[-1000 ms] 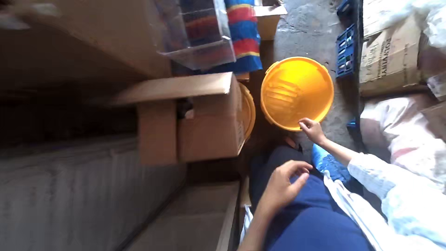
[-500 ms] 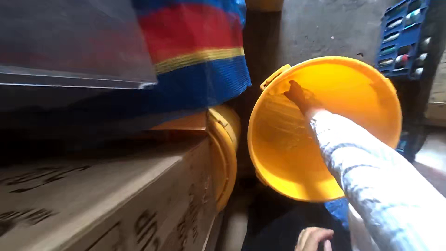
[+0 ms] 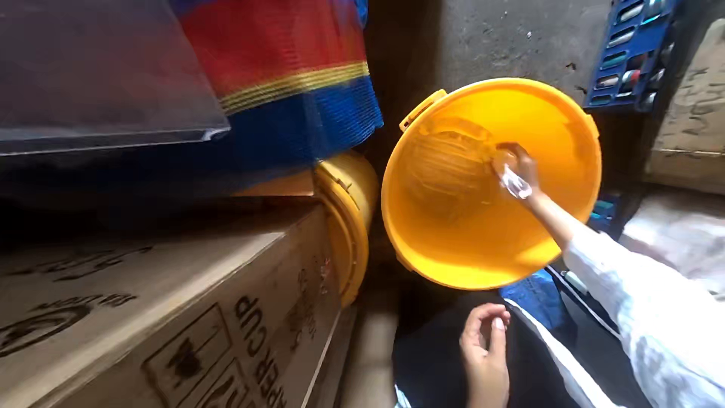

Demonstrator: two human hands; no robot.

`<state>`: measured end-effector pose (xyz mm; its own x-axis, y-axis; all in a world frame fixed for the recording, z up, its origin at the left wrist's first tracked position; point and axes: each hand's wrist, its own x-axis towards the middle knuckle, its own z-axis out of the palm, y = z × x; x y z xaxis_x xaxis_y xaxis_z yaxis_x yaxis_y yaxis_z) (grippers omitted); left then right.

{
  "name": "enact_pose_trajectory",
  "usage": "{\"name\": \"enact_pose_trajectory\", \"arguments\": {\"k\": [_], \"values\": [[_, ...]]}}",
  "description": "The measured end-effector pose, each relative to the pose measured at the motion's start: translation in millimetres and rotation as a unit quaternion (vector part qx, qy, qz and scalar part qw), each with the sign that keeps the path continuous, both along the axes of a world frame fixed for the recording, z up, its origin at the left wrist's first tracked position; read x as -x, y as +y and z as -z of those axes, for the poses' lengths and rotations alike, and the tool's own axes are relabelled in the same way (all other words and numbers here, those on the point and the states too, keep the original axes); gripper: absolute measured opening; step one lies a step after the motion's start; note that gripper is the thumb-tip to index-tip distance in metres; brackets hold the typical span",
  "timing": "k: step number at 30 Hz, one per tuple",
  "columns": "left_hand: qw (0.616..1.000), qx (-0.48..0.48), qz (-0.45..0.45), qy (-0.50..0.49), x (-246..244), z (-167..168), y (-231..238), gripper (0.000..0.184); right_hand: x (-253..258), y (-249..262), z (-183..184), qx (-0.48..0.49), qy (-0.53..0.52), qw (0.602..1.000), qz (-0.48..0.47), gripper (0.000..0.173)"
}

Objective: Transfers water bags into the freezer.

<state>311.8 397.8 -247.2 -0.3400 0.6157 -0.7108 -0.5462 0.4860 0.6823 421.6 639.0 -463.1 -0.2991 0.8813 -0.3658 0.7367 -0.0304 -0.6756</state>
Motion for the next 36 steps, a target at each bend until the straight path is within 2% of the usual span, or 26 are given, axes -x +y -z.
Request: {"name": "enact_pose_trajectory", "arguments": {"k": [3, 4, 6, 7, 8, 10, 11, 13, 14, 15, 16, 17, 18, 20, 21, 22, 23, 25, 27, 31, 34, 36], "values": [[0.995, 0.047, -0.054, -0.070, -3, -15, 15, 0.034, -20, -54, -100, -0.109, 0.220, 0.968, 0.042, 0.044], [0.989, 0.066, -0.079, -0.108, -1, -19, 22, 0.049, -18, -73, -137, -0.120, 0.284, 0.950, 0.051, 0.044], [0.972, 0.064, -0.124, -0.189, 3, -31, 38, 0.093, -12, -111, -208, -0.111, 0.355, 0.928, 0.035, 0.050], [0.965, 0.046, -0.142, -0.218, 6, -40, 45, 0.104, -8, -131, -238, -0.093, 0.379, 0.920, 0.030, 0.052], [0.957, 0.029, -0.170, -0.232, 8, -51, 52, 0.093, -5, -147, -262, -0.065, 0.392, 0.917, 0.018, 0.054], [0.932, 0.045, -0.249, -0.260, 16, -73, 63, 0.043, -9, -167, -288, 0.013, 0.407, 0.912, -0.057, 0.062], [0.921, 0.077, -0.280, -0.261, 23, -79, 66, 0.032, -15, -167, -291, 0.045, 0.393, 0.910, -0.120, 0.065], [0.907, 0.090, -0.315, -0.265, 37, -78, 60, 0.030, -27, -159, -272, 0.032, 0.320, 0.930, -0.176, 0.064], [0.905, 0.081, -0.320, -0.268, 42, -75, 55, 0.031, -30, -154, -247, 0.043, 0.305, 0.940, -0.146, 0.060], [0.903, 0.068, -0.323, -0.274, 44, -71, 50, 0.034, -30, -148, -214, 0.084, 0.308, 0.945, -0.073, 0.054], [0.902, 0.055, -0.321, -0.285, 45, -68, 46, 0.039, -25, -143, -176, 0.151, 0.310, 0.938, 0.040, 0.047], [0.897, 0.040, -0.319, -0.303, 44, -63, 41, 0.048, -15, -136, -133, 0.239, 0.285, 0.913, 0.168, 0.042], [0.889, 0.025, -0.319, -0.328, 42, -59, 36, 0.054, -4, -129, -87, 0.334, 0.244, 0.863, 0.289, 0.040], [0.866, -0.018, -0.304, -0.397, 40, -45, 24, 0.053, 16, -125, 15, 0.464, 0.190, 0.729, 0.465, 0.049], [0.851, -0.049, -0.291, -0.434, 40, -36, 18, 0.053, 23, -129, 59, 0.494, 0.193, 0.680, 0.507, 0.056], [0.834, -0.076, -0.285, -0.466, 40, -26, 12, 0.053, 30, -132, 92, 0.502, 0.201, 0.660, 0.521, 0.062], [0.826, -0.091, -0.280, -0.481, 41, -16, 7, 0.055, 38, -133, 114, 0.496, 0.212, 0.665, 0.517, 0.066], [0.834, -0.098, -0.267, -0.473, 46, 1, -4, 0.061, 62, -129, 146, 0.462, 0.222, 0.673, 0.534, 0.072], [0.852, -0.102, -0.258, -0.444, 53, 11, -13, 0.065, 83, -120, 174, 0.434, 0.233, 0.643, 0.586, 0.074], [0.872, -0.134, -0.246, -0.401, 59, 12, -22, 0.076, 94, -129, 203, 0.379, 0.219, 0.634, 0.637, 0.077], [0.869, -0.168, -0.236, -0.400, 57, -2, -24, 0.074, 90, -135, 180, 0.344, 0.257, 0.616, 0.661, 0.063], [0.876, -0.190, -0.216, -0.387, 55, -19, -22, 0.071, 83, -138, 152, 0.314, 0.276, 0.630, 0.654, 0.035]]}}
